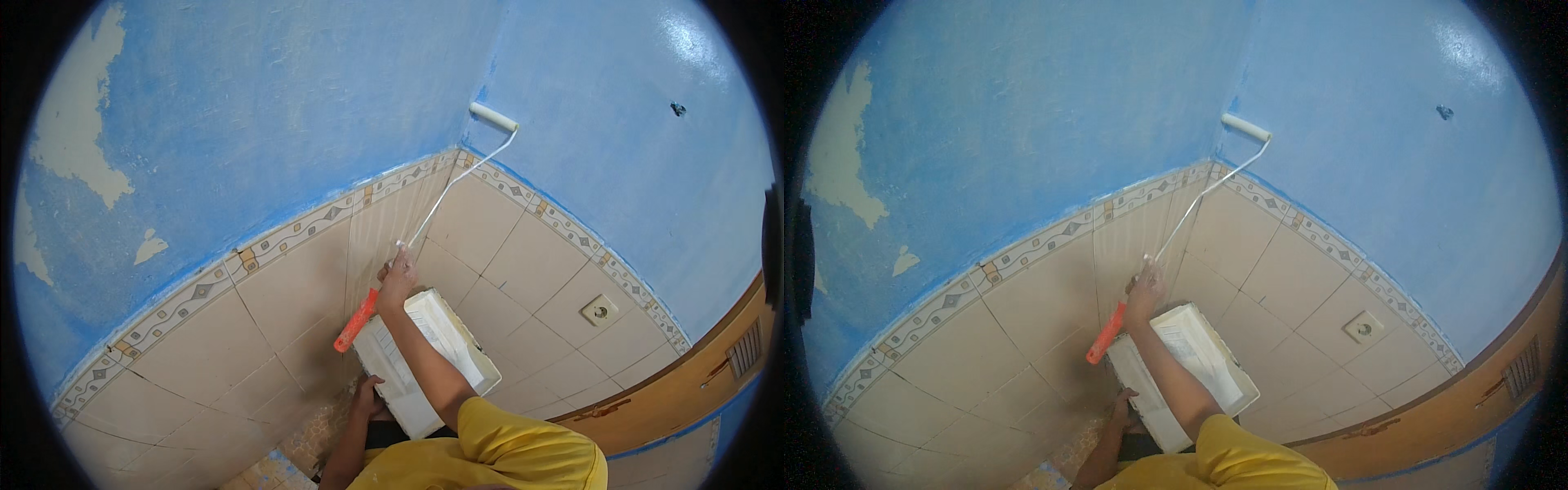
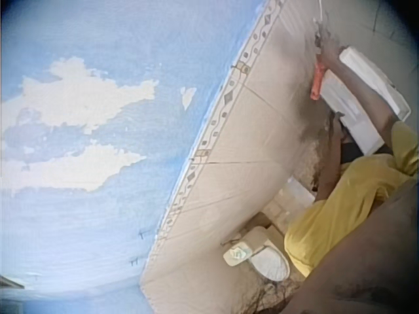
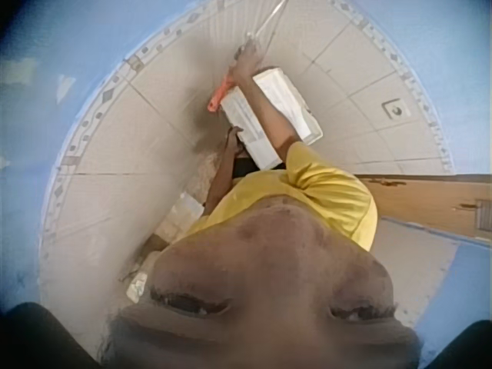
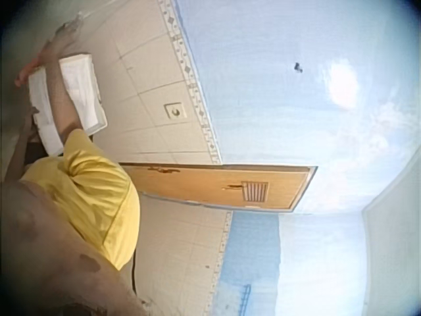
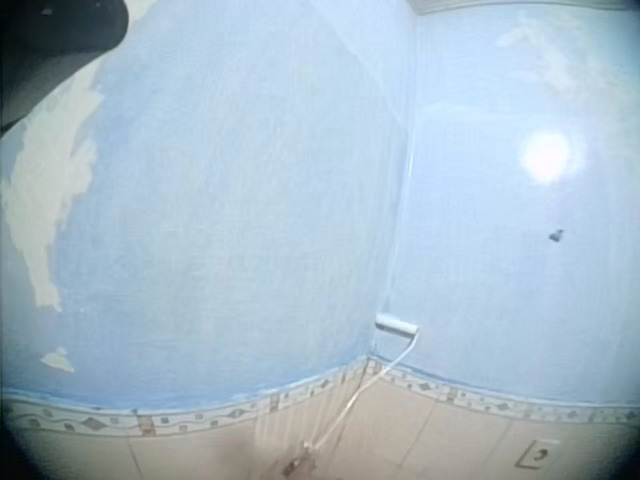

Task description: The person paints a wall white using a paint roller and a paint tray. They repeatedly dip the roller into the tray to load paint and apply it to the upper wall area above a tiled wainscot.

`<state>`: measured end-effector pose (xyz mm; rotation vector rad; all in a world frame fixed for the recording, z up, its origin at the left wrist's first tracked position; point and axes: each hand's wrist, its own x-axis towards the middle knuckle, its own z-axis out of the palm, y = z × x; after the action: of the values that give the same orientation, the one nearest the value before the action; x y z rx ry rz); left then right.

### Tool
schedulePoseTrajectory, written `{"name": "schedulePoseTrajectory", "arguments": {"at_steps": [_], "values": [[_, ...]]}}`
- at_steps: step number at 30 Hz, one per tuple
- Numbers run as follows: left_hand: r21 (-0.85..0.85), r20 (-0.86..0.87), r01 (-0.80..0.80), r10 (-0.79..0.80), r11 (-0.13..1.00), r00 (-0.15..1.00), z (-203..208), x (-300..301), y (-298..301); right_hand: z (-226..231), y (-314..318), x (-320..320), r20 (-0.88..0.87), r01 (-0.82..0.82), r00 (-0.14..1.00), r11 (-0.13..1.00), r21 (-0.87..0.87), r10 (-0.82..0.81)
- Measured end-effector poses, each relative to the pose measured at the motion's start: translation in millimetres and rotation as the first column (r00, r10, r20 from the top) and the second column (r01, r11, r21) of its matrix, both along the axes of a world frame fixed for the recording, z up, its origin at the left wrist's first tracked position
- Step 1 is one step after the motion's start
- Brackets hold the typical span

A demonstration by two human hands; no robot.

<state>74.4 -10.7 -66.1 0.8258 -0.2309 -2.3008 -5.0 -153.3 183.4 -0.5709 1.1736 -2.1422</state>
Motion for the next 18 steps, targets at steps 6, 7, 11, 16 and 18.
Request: {"name": "schedulePoseTrajectory", "arguments": {"at_steps": [6,7,11,16,18], "values": [[-0.038,-0.077,-0.032,0.029,0.999,0.997,-8.7,-3.8,-0.3,-9.5,11.5,2.3,0.055,0.032,0.998,0.996,0.083,-0.037],[-0.023,-0.040,-0.036,0.035,0.999,0.999,-7.0,-4.1,1.2,-3.6,10.1,1.3,0.039,0.040,0.998,0.997,0.067,-0.043],[0.012,0.021,-0.022,0.021,1.000,1.000,-8.8,-4.2,2.9,44.6,-7.7,1.2,0.017,0.027,1.000,0.996,-0.084,-0.025],[-0.022,-0.055,-0.001,0.000,1.000,0.998,-40.1,-8.7,-4.5,55.3,-11.0,6.6,0.081,-0.006,0.997,0.997,-0.078,0.013],[-0.043,-0.003,0.010,-0.011,0.999,1.000,-22.7,-9.4,-4.4,31.0,-3.0,2.5,0.114,0.001,0.993,1.000,0.019,-0.003]]}}
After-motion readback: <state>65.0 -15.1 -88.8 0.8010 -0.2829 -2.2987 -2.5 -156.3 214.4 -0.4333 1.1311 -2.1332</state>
